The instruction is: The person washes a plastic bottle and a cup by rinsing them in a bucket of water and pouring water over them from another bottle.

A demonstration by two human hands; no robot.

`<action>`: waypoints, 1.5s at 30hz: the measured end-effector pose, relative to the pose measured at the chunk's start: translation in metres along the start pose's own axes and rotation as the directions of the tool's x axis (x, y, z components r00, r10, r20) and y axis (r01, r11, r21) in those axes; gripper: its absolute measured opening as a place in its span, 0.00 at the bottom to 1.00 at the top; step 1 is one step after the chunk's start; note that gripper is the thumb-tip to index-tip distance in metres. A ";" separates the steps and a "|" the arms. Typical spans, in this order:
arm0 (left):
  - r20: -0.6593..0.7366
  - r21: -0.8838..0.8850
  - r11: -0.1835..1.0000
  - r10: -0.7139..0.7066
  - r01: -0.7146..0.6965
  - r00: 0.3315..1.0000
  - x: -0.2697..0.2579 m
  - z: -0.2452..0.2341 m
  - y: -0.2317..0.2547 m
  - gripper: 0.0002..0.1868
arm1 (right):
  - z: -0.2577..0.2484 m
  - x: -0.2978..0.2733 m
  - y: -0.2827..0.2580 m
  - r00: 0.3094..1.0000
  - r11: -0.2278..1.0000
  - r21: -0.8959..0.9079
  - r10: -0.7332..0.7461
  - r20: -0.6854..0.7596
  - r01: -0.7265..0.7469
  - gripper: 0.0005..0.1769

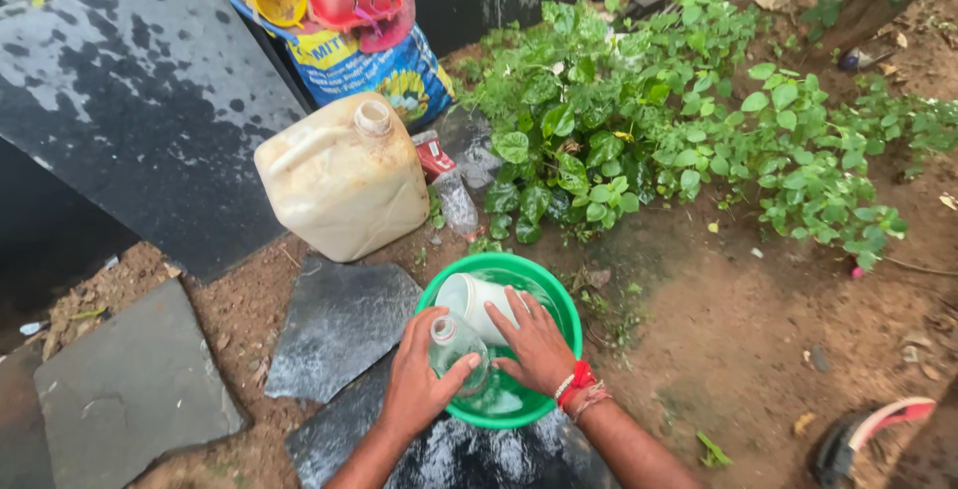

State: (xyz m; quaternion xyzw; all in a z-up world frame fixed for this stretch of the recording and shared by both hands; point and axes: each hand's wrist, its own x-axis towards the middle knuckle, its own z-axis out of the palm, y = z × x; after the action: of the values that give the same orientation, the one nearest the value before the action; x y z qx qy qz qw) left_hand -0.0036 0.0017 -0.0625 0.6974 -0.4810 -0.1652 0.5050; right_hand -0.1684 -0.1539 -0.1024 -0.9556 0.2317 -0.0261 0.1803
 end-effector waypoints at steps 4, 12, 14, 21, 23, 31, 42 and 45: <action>-0.052 -0.044 0.999 0.017 -0.020 0.999 -0.002 0.014 -0.016 0.39 | 0.018 0.001 0.017 0.998 0.999 -0.017 -0.030 -0.059 0.029 0.59; -0.121 -0.063 0.994 0.080 -0.088 0.989 -0.013 0.041 -0.033 0.40 | 0.039 0.006 0.038 0.964 0.984 0.057 -0.152 -0.216 0.168 0.57; -0.129 -0.031 0.994 0.097 -0.102 0.987 -0.014 0.040 -0.034 0.40 | 0.037 0.015 0.037 0.944 0.964 0.060 -0.241 -0.225 0.261 0.57; -0.137 0.034 0.987 0.158 -0.154 0.978 -0.023 0.044 -0.043 0.42 | 0.036 0.059 0.027 0.945 0.946 -0.028 -0.324 -0.051 0.323 0.60; -0.138 0.036 0.986 0.169 -0.165 0.976 -0.025 0.046 -0.048 0.42 | 0.040 0.061 0.029 0.952 0.951 -0.064 -0.304 -0.031 0.302 0.58; -0.174 0.068 0.976 0.215 -0.207 0.961 -0.028 0.060 -0.064 0.40 | 0.056 0.036 0.040 0.983 0.987 0.094 -0.117 -0.139 0.131 0.56; -0.176 0.120 0.985 0.148 -0.128 0.973 -0.023 0.078 -0.066 0.39 | 0.076 0.013 0.052 0.988 0.992 0.127 0.034 -0.151 -0.014 0.55; -0.189 0.139 0.985 0.126 -0.101 0.974 -0.023 0.082 -0.068 0.38 | 0.083 0.013 0.053 0.983 0.995 0.101 0.020 -0.183 -0.002 0.55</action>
State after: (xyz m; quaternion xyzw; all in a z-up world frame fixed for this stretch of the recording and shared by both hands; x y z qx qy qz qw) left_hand -0.0389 -0.0218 -0.1631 0.7127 -0.4774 -0.0346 0.5128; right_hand -0.1688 -0.1759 -0.1991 -0.9376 0.2510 -0.1247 0.2059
